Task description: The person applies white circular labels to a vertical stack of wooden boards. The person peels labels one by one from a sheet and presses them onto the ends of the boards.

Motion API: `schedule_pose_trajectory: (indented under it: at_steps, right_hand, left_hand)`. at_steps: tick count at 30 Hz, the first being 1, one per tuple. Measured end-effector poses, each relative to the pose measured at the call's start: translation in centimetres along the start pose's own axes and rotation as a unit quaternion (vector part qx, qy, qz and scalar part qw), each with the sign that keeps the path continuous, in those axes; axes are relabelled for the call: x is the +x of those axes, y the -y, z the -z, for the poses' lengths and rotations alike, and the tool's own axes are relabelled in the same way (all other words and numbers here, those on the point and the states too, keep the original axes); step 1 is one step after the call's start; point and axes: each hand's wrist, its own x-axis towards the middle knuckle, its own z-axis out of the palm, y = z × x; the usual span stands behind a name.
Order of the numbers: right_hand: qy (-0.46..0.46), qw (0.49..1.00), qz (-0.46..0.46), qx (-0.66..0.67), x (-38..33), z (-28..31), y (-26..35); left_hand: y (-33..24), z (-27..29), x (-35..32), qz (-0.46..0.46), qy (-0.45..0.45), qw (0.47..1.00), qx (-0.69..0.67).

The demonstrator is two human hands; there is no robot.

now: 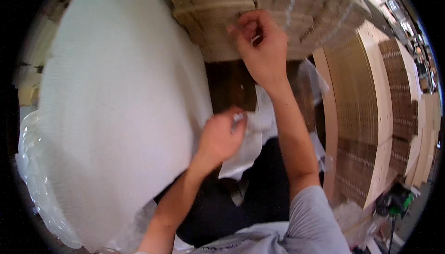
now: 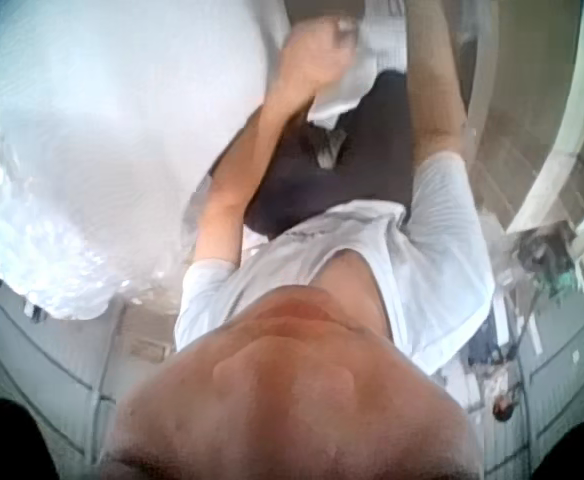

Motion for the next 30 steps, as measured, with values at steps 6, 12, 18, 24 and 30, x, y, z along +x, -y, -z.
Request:
schedule_pose_trajectory:
  at_steps: [6, 12, 18, 24, 30]
  right_hand:
    - [0.206, 0.959, 0.068, -0.184, -9.0, 6.8, 1.9]
    - [0.146, 0.925, 0.204, -0.286, -10.5, 5.4, 2.7]
    - [0.162, 0.926, 0.225, -0.257, -10.1, 4.5, 2.2]
    - [0.167, 0.915, 0.263, -0.257, -10.1, 4.7, 1.5]
    - [0.172, 0.911, 0.277, -0.254, -9.9, 4.4, 1.5]
  left_hand:
    - [-0.4, 0.1, -0.4, -0.032, -0.079, 0.982, -0.17]
    - [-1.8, 1.4, 0.2, 0.002, -0.018, 0.983, -0.182]
    - [-1.3, 1.7, 1.0, -0.017, -0.018, 0.982, -0.188]
    - [-1.0, 1.6, 0.9, 0.006, -0.013, 0.979, -0.204]
    - [0.2, 1.2, 1.3, -0.016, -0.042, 0.963, -0.267]
